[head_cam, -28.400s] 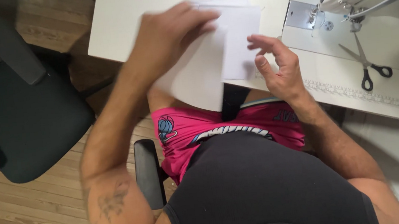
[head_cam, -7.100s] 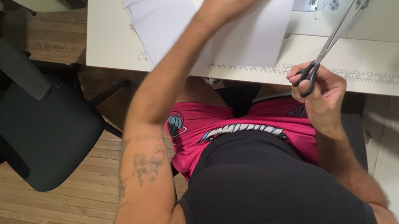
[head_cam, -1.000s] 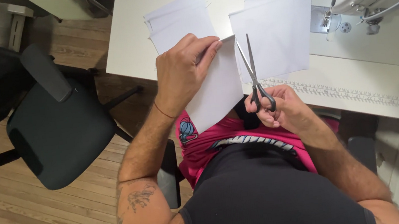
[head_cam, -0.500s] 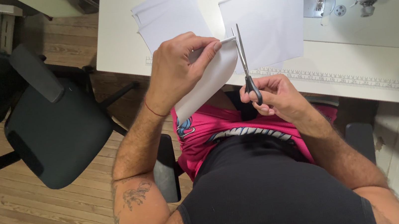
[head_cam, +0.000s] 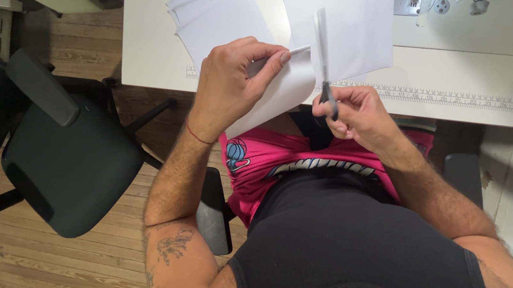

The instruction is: Trimming and organizing paper patterns at a workstation using scissors

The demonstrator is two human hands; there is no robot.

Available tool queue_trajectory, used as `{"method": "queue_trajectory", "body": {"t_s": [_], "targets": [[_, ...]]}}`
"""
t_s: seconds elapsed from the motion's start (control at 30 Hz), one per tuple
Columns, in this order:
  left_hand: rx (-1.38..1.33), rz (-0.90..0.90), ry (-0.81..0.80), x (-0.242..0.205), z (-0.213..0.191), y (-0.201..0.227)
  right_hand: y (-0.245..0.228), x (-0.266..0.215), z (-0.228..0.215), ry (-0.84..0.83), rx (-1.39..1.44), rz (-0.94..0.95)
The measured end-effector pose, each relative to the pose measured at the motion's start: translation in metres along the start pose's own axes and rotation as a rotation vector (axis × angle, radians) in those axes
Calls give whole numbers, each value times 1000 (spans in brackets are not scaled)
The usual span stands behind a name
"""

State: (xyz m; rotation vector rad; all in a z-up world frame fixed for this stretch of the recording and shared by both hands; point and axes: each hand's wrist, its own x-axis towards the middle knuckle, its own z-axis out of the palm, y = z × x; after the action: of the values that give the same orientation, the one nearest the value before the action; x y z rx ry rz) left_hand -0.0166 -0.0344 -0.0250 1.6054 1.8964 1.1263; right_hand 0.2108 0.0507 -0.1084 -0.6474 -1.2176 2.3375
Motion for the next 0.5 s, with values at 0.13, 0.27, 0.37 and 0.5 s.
{"method": "queue_trajectory", "body": {"t_s": [0.13, 0.27, 0.37, 0.5], "targets": [[-29, 7, -17, 1, 0, -2, 1, 1, -12, 15, 83, -7], [-63, -9, -20, 2, 0, -1, -7, -1, -12, -124, 40, 38], [-69, -3, -36, 2, -3, 3, -9, -5, -8, -197, -67, 77], [-81, 9, -51, 3, -4, 7, -5, -5, -5, -231, -77, 52]]}}
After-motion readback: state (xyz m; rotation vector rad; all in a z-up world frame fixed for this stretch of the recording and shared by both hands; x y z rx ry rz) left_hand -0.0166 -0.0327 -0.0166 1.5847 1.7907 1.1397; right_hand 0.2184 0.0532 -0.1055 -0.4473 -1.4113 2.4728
